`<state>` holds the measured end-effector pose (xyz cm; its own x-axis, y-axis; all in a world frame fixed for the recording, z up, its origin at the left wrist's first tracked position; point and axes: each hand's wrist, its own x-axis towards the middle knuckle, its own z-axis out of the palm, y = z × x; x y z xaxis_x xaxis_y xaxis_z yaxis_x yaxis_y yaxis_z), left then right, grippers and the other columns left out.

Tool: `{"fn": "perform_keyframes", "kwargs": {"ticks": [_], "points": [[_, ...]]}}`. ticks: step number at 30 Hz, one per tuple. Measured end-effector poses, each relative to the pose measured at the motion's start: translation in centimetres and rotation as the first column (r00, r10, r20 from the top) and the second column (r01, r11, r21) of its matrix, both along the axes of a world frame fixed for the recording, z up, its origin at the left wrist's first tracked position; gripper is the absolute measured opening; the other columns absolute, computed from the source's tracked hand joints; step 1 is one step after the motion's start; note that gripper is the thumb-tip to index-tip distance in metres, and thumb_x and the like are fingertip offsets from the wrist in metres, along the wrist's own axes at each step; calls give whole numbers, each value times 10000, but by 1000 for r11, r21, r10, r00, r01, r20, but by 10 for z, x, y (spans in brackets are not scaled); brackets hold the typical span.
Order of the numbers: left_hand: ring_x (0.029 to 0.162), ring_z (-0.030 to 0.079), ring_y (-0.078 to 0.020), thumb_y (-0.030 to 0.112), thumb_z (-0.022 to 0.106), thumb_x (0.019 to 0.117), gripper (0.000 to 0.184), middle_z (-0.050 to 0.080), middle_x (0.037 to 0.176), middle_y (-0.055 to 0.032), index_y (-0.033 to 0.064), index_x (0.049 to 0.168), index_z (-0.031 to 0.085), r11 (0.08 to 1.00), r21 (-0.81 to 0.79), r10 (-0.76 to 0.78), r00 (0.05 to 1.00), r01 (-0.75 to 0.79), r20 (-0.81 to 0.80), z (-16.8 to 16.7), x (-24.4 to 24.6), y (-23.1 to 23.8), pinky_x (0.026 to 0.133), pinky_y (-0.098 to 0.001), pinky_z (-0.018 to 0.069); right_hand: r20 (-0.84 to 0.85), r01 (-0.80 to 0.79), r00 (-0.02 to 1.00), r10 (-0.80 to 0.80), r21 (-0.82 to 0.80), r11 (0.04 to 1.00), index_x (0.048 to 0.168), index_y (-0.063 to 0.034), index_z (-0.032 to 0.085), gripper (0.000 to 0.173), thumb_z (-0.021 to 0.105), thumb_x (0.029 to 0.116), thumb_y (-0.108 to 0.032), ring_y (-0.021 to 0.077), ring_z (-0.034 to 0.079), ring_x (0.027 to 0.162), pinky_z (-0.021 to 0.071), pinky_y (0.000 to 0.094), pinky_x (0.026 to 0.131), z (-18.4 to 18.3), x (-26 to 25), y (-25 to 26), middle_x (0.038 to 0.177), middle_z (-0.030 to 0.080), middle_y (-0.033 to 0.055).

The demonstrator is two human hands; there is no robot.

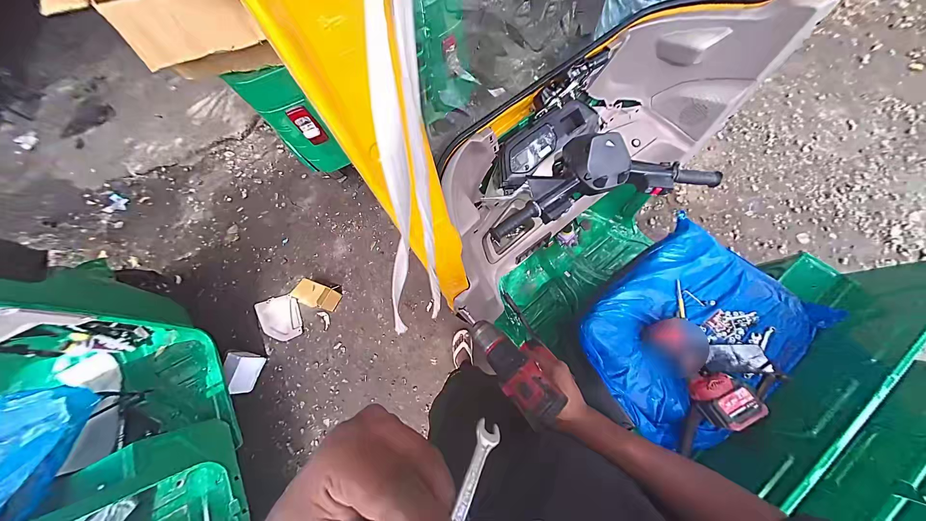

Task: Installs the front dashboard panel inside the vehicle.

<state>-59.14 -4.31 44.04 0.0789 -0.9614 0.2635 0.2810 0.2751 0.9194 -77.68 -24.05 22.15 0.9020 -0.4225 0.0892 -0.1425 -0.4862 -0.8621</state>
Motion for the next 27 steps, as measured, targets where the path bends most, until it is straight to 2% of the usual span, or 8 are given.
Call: {"fn": "perform_keyframes", "kwargs": {"ticks": [3, 6, 8, 10, 12, 14, 20, 27], "points": [[729, 696, -84, 200, 722, 970, 104, 729, 855, 8, 129, 1033, 766, 921, 60, 357, 895, -385, 266, -18, 38, 27, 640, -219, 597, 36, 34, 999, -33, -29, 999, 1087, -34, 740, 403, 671, 907, -388, 184, 735, 865, 604, 400, 769, -4, 0, 3, 931, 755, 109], [788, 596, -42, 349, 730, 947, 183, 659, 899, 69, 197, 1020, 802, 634, 41, 557, 492, -773, 669, -76, 76, 24, 692, -190, 498, 46, 40, 998, -38, -41, 998, 1072, -47, 743, 371, 677, 906, -371, 165, 734, 867, 607, 369, 768, -8, -1, 5, 931, 755, 92], [948, 605, -102, 339, 701, 947, 199, 649, 1031, 15, 178, 1014, 797, 560, 55, 503, 392, -827, 770, -133, 99, 10, 811, -270, 519, 48, 51, 998, -49, -47, 998, 1060, -50, 744, 363, 675, 906, -371, 156, 731, 859, 607, 361, 763, -12, 0, 8, 924, 753, 85], [1055, 686, -149, 235, 664, 981, 178, 728, 1115, -36, 105, 1036, 772, 577, 102, 497, 448, -810, 743, -177, 106, -6, 933, -353, 586, 52, 64, 997, -61, -41, 997, 1055, -50, 747, 368, 678, 904, -378, 152, 731, 870, 608, 357, 773, -13, 0, 8, 926, 754, 85], [826, 753, -139, 169, 648, 996, 169, 774, 945, -34, 58, 1054, 761, 586, 168, 514, 524, -793, 679, -195, 101, -24, 781, -336, 652, 48, 74, 996, -72, -44, 996, 1044, -55, 746, 360, 675, 907, -380, 144, 725, 869, 604, 352, 768, -15, -1, 10, 919, 748, 78], [658, 688, -102, 132, 684, 957, 120, 746, 843, -25, 47, 983, 765, 623, 229, 511, 611, -747, 604, -201, 98, -35, 627, -283, 605, 52, 84, 995, -81, -66, 994, 1017, -61, 744, 346, 661, 910, -380, 134, 717, 864, 596, 338, 756, -16, -2, 11, 906, 741, 70], [741, 643, -41, 135, 683, 956, 120, 734, 873, 18, 62, 937, 777, 816, 377, 165, 802, -438, 575, -188, 123, -42, 709, -234, 552, 52, 100, 994, -97, -50, 994, 1002, -60, 739, 341, 672, 904, -379, 148, 711, 847, 591, 352, 739, -15, -1, 13, 891, 732, 74], [708, 666, -62, 110, 682, 934, 100, 742, 818, 7, 77, 908, 773, 806, 391, 138, 783, -445, 606, -177, 132, -52, 696, -266, 570, 74, 98, 993, -97, -11, 995, 1003, -63, 737, 324, 675, 922, -371, 151, 718, 875, 593, 364, 778, -9, 1, 14, 900, 743, 72]]}}
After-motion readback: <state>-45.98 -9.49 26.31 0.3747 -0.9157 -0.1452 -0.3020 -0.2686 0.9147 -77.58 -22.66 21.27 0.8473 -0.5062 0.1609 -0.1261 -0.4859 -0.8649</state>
